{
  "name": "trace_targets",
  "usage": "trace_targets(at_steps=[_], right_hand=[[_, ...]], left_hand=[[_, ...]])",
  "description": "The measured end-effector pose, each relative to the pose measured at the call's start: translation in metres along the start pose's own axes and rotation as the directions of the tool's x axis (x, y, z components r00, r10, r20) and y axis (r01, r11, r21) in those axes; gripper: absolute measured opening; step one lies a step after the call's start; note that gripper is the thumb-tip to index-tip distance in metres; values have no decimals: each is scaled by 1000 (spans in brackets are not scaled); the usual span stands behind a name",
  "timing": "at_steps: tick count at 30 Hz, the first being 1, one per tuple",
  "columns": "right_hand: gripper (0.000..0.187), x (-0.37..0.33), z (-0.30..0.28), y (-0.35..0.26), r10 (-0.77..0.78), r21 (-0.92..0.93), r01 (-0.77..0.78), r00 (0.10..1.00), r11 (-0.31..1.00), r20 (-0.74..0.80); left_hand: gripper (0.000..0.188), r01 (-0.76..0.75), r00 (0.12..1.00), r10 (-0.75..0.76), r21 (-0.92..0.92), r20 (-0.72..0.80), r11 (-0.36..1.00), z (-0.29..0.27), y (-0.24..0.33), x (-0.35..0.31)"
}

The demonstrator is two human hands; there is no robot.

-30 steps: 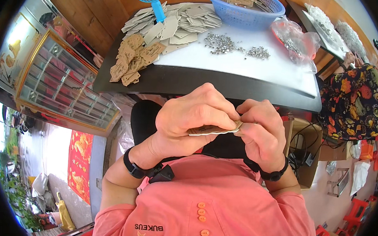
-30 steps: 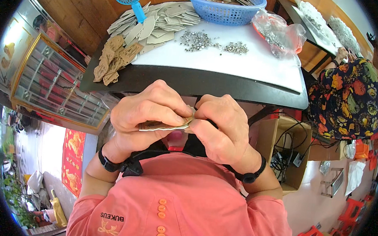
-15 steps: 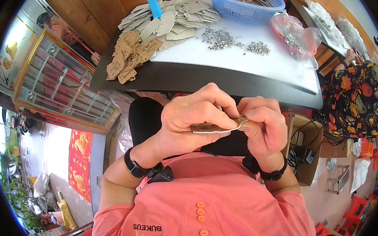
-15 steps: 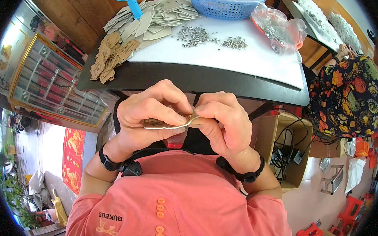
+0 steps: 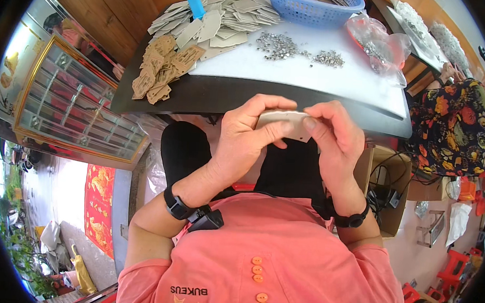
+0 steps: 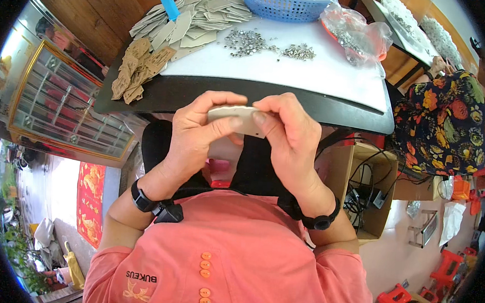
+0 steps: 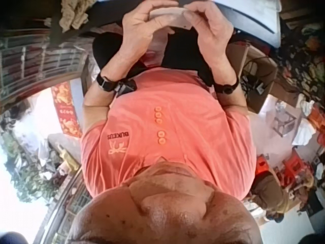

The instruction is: Attaching small metal rivets or ornaments to leather shoe labels.

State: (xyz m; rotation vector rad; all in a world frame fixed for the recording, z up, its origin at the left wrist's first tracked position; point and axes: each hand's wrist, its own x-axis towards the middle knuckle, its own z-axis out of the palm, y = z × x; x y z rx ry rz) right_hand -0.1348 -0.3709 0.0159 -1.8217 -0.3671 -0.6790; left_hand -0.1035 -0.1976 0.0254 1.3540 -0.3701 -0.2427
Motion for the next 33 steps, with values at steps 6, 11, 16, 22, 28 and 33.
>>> trace_targets(at_steps=[6, 11, 16, 22, 28, 33], right_hand=[[9, 4, -4, 5, 329, 234, -342, 940, 910, 93], [11, 5, -2, 12, 362, 192, -363, 931, 912, 39], [12, 7, -2, 16, 354, 160, -347, 935, 924, -17], [12, 13, -5, 18, 502, 283, -488, 864, 826, 25], [13, 17, -6, 27, 452, 149, -442, 891, 884, -35], [10, 23, -4, 32, 441, 225, -420, 896, 879, -50]], left_hand=[[22, 67, 998, -66, 104, -16, 992, -17, -4, 10], [25, 26, 999, -23, 117, -24, 993, -7, -14, 8], [35, 2, 1000, -2, 73, 6, 997, -6, -20, 11], [39, 73, 996, -72, -14, 56, 997, -3, -21, 15], [39, 76, 996, -73, -45, 56, 996, 5, -23, 13], [38, 29, 999, -27, -95, 18, 995, 8, -29, 19]])
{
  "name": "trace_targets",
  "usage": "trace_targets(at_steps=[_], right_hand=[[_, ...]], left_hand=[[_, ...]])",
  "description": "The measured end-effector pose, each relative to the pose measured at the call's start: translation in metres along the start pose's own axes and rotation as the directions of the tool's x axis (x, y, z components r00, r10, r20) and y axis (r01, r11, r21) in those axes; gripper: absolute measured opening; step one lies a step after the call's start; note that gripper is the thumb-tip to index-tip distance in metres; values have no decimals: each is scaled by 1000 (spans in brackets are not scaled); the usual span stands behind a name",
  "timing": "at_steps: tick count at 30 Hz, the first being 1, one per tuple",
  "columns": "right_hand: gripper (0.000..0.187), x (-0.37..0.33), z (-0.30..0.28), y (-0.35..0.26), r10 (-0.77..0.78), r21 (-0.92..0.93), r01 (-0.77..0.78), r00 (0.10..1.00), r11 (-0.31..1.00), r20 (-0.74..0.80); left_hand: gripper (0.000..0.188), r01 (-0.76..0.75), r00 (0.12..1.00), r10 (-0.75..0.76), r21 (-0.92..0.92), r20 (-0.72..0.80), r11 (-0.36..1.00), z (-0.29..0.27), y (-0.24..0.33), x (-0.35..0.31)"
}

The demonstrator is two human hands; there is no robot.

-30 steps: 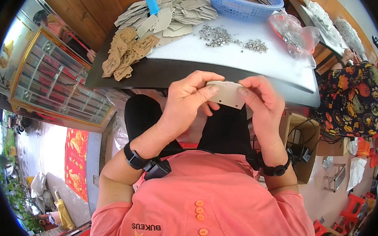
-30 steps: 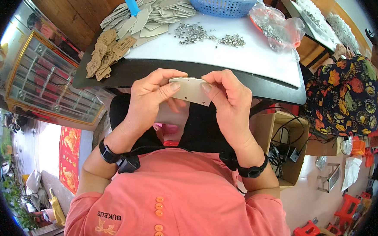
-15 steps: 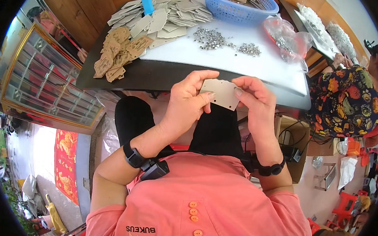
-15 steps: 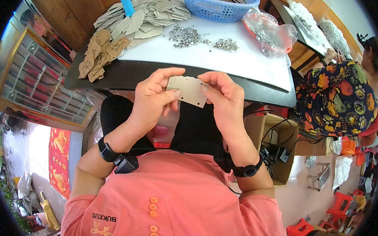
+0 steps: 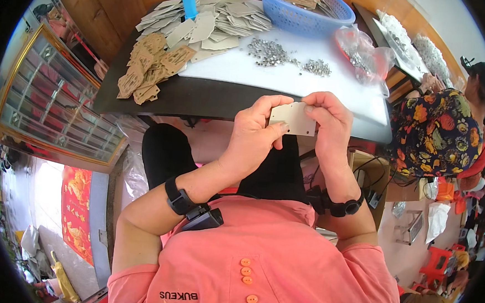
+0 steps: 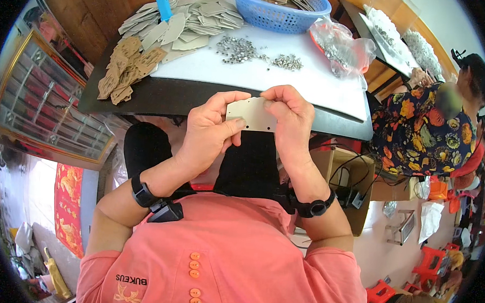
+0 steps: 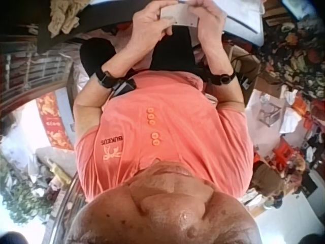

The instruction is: Attaching small metal rivets or ornaments to leather shoe labels.

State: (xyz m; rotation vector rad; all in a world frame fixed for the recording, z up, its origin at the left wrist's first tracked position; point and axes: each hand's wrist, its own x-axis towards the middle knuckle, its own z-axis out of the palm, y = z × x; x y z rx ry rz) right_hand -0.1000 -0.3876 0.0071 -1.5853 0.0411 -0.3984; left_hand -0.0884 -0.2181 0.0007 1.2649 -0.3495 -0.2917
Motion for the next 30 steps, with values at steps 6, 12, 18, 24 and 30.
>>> trace_targets(at_steps=[6, 12, 18, 24, 30], right_hand=[[15, 68, -26, -12, -65, -594, 137, 988, 793, 141], [15, 157, -19, -10, -149, -887, 372, 927, 273, 343], [15, 185, 5, 16, -11, -877, 453, 889, 162, 457], [14, 187, 3, 17, -29, -861, 508, 861, 22, 507], [12, 134, -48, -47, 136, -890, 446, 880, 97, 456]], left_hand=[[38, -11, 991, 6, -40, -135, 999, -38, 8, 34], [39, 92, 979, -92, -5, -185, 996, -44, 11, 45], [39, 115, 979, -110, 23, -173, 993, -46, 14, 41], [39, 82, 987, -78, 27, -138, 996, -48, 11, 41], [40, 76, 991, -74, 10, -107, 997, -49, 10, 37]])
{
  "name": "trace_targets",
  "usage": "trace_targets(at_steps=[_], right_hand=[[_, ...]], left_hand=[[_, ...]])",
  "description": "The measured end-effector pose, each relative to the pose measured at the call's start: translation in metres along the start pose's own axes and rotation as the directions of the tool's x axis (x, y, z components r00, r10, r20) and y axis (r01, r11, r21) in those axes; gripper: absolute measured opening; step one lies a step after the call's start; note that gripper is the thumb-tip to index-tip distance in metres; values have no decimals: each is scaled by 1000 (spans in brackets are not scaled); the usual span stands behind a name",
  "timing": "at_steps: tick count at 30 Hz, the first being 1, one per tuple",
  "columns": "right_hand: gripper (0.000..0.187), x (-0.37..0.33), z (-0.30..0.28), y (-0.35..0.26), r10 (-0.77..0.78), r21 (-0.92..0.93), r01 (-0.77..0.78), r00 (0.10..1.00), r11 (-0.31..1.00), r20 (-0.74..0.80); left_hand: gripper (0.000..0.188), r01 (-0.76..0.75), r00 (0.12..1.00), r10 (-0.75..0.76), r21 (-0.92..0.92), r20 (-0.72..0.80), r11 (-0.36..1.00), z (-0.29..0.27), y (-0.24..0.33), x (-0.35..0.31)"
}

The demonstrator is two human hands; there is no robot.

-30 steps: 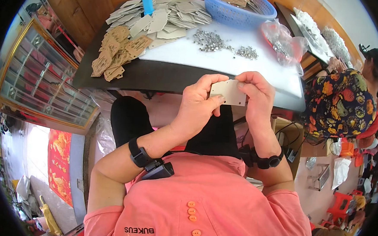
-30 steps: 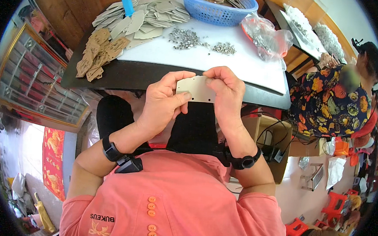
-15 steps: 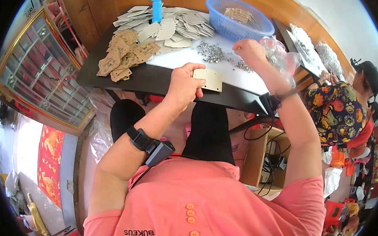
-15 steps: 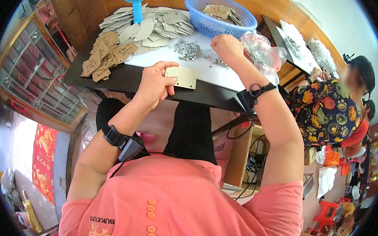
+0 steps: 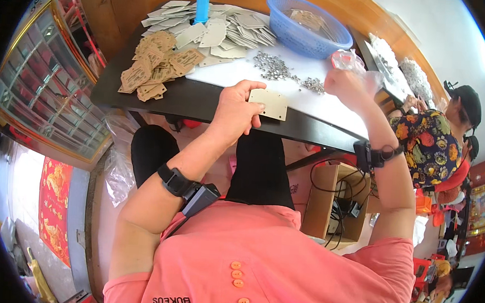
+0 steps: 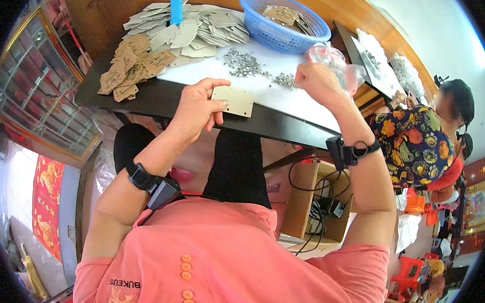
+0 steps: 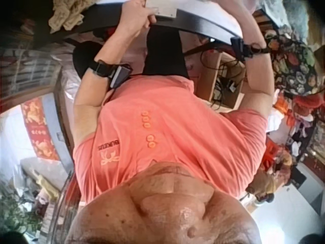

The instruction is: Attaching small metal rivets or ornaments to leather shoe labels.

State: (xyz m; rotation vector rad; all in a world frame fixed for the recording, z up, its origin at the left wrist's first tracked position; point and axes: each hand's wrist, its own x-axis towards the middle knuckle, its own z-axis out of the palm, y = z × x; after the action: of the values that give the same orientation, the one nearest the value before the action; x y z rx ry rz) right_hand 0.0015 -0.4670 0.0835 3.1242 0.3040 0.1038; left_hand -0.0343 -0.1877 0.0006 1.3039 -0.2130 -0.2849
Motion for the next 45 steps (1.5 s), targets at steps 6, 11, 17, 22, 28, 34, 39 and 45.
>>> trace_targets(at_steps=[6, 11, 17, 22, 28, 34, 39, 45], right_hand=[[15, -31, 23, 20, 56, 226, -54, 998, 973, -4], [13, -34, 35, 34, 140, 406, -96, 987, 909, -79], [9, -47, 52, 44, 160, 437, 1, 930, 900, -331], [8, -50, 62, 42, 123, 338, 23, 907, 941, -403], [7, -47, 74, 38, 136, 302, -4, 899, 953, -417], [5, -50, 77, 32, 111, 235, 6, 870, 972, -480], [4, -49, 80, 28, 68, 130, -3, 865, 992, -498], [6, -53, 84, 33, 105, 166, -25, 863, 986, -494]], left_hand=[[39, -6, 1000, 6, 17, 11, 1000, -3, 0, 2], [41, 2, 999, -3, 37, 38, 999, -5, 1, 1], [41, 13, 1000, -14, 42, 27, 999, -2, 3, -1], [41, 7, 1000, -7, 50, 9, 999, 1, 4, -3], [41, -3, 1000, 3, 38, 7, 999, 0, 2, -2], [41, -6, 1000, 6, 44, 11, 999, 0, 1, -2], [41, -10, 1000, 10, 41, 7, 999, 0, 2, -4], [41, -21, 1000, 21, 35, 18, 999, 0, 1, -4]])
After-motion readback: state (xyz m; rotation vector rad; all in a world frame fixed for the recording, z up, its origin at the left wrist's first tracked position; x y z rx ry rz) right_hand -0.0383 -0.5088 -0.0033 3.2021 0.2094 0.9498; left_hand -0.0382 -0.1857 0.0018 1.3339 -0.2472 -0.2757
